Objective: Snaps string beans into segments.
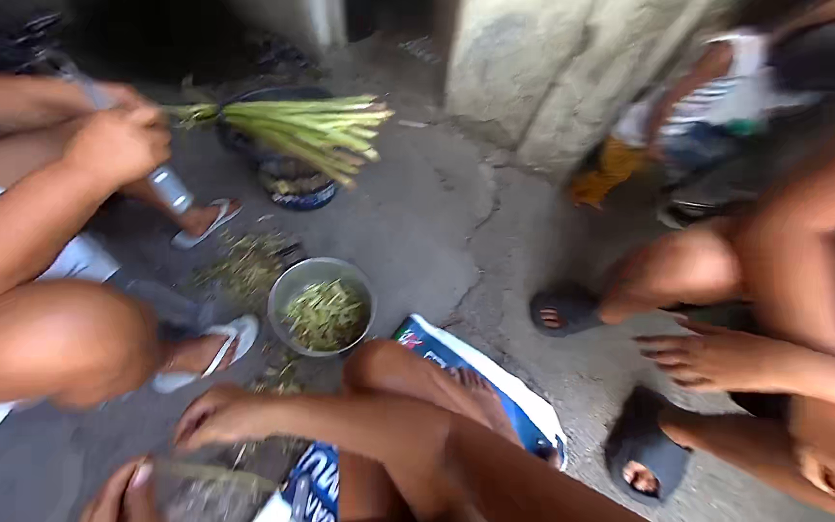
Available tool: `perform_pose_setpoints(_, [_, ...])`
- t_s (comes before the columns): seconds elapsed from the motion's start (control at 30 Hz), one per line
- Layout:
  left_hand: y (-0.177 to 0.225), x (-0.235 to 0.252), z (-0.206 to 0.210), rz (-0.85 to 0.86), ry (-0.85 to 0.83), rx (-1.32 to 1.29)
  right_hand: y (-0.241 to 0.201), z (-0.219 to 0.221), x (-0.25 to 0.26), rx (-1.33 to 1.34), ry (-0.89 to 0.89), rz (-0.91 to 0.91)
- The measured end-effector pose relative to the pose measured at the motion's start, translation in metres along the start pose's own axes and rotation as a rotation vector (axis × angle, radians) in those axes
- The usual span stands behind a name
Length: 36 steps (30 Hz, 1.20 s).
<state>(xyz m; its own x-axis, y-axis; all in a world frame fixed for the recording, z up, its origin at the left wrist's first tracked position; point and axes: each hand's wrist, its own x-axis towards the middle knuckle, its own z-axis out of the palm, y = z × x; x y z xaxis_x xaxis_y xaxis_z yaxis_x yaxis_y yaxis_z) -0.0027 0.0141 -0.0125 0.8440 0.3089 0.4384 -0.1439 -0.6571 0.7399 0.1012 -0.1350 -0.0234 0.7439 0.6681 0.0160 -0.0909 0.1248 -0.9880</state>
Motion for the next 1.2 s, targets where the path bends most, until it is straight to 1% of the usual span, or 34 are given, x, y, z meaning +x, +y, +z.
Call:
perform_pose_setpoints(0.07, [-0.003,-0.002,0.002,-0.009,0.13,-0.067,0.012,0.007,0.011,-0.066,-0.051,0.06])
perform_pose_setpoints(0.2, [-0.006,0.002,-0.009,-0.088,0.361,-0.256,0.02,-0.003,0.017,-0.237,-0.108,0.275])
perform_pose_setpoints(0.3, [-0.01,0.005,-0.024,-0.155,0.528,-0.383,0.038,-0.009,0.025,-0.35,-0.108,0.372])
perform_pose_setpoints(0.4, [-0.013,0.007,-0.043,-0.182,0.673,-0.547,0.054,-0.016,0.032,-0.512,-0.099,0.481])
perform_pose_setpoints(0.57, [-0.012,0.005,-0.072,-0.235,0.821,-0.719,0.07,-0.026,0.041,-0.926,-0.096,0.675])
perform_pose_setpoints(0.67, [-0.011,0.0,-0.079,-0.274,0.798,-0.736,0.07,-0.024,0.042,-1.128,-0.186,0.716])
perform_pose_setpoints(0.73, [-0.011,-0.005,-0.077,-0.311,0.744,-0.736,0.068,-0.02,0.042,-1.198,-0.222,0.661])
perform_pose_setpoints(0.87, [-0.008,-0.01,-0.066,-0.385,0.618,-0.762,0.054,-0.012,0.041,-1.231,-0.148,0.47])
perform_pose_setpoints(0.93, [-0.005,-0.012,-0.06,-0.447,0.553,-0.782,0.047,-0.01,0.04,-1.187,-0.127,0.409])
perform_pose_setpoints(0.97, [-0.003,-0.013,-0.057,-0.481,0.514,-0.802,0.043,-0.01,0.038,-1.121,-0.118,0.362])
perform_pose_setpoints(1.0, [-0.003,-0.013,-0.054,-0.511,0.473,-0.824,0.04,-0.011,0.034,-1.061,-0.112,0.28])
perform_pose_setpoints(1.03, [-0.003,-0.013,-0.052,-0.532,0.423,-0.841,0.039,-0.011,0.03,-0.999,-0.092,0.151])
perform_pose_setpoints(1.13, [-0.006,-0.012,-0.045,-0.589,0.273,-0.829,0.034,-0.008,0.015,-0.822,0.013,-0.325])
perform_pose_setpoints(1.2, [-0.005,-0.01,-0.042,-0.665,0.184,-0.777,0.026,-0.005,0.008,-0.74,0.017,-0.588])
